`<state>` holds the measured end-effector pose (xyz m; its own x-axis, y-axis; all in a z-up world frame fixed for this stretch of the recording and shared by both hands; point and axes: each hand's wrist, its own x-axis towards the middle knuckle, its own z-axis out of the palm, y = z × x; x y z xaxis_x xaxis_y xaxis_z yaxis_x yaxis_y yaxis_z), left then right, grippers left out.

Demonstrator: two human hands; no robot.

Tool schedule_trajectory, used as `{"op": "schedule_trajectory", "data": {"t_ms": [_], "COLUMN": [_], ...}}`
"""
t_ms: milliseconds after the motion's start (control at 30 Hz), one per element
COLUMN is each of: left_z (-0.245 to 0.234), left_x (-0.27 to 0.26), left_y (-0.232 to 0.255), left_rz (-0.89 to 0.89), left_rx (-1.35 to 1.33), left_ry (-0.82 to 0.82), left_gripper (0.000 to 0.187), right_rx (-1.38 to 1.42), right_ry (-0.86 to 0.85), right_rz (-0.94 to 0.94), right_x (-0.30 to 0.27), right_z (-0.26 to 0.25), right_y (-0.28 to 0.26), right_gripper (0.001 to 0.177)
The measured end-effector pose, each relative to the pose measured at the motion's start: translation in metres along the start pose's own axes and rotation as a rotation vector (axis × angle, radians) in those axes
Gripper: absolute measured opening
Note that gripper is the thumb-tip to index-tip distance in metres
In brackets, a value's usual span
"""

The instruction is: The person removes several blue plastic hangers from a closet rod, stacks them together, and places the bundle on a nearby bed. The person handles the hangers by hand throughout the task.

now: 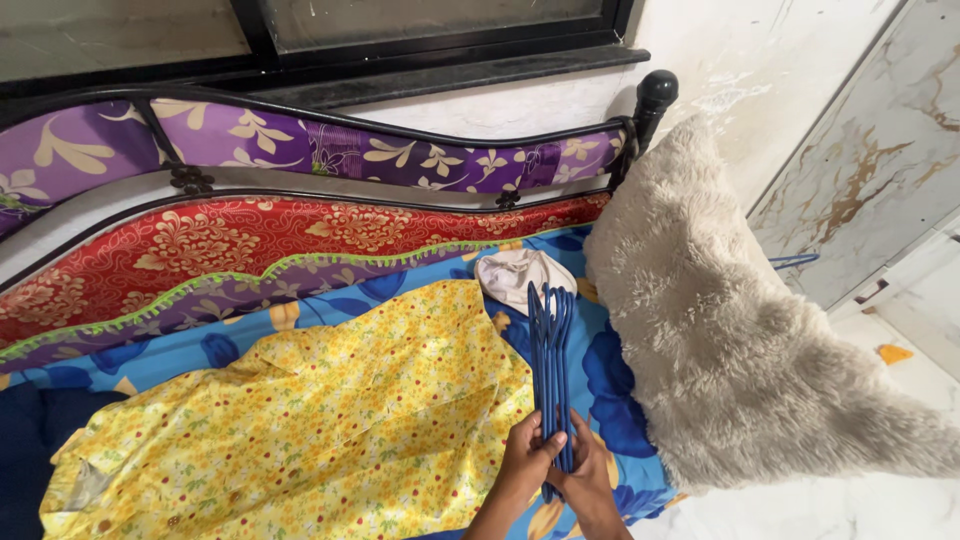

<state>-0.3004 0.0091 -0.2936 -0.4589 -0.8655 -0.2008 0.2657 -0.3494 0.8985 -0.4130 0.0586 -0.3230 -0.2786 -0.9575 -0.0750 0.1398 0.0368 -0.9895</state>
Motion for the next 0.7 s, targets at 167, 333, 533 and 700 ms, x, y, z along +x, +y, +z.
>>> {"op": "schedule_trajectory", "data": {"t_ms": [167,333,533,700], "left_z": [-0.003,-0.001,-0.001,-0.004], "left_x": [0.007,0.011,0.016,0.026], "left_y": [-0.016,-0.02,-0.027,-0.047], "left_rz": [-0.008,-0.034,-0.095,-0.178], "left_rx": [0.047,0.012,0.02,0.108], "left_ry": [0.036,0.036,0.085,0.211], "left_gripper": [0.018,0.022,0.025,0.041], "right_rx": [0.046,0.047,-0.002,-0.068], "right_ry": [0.03,0.028,0.051,0.1], "right_rz": [0.073,0.076,0.116,0.153], "right_x": [0.0,0.003,0.009,0.013], "right_z": [-0.004,-0.008,-0.009,-0.01], "right_y": [0.016,0.022,0.019,0.022], "right_gripper": [0.1,0.098,0.098,0.097]}}
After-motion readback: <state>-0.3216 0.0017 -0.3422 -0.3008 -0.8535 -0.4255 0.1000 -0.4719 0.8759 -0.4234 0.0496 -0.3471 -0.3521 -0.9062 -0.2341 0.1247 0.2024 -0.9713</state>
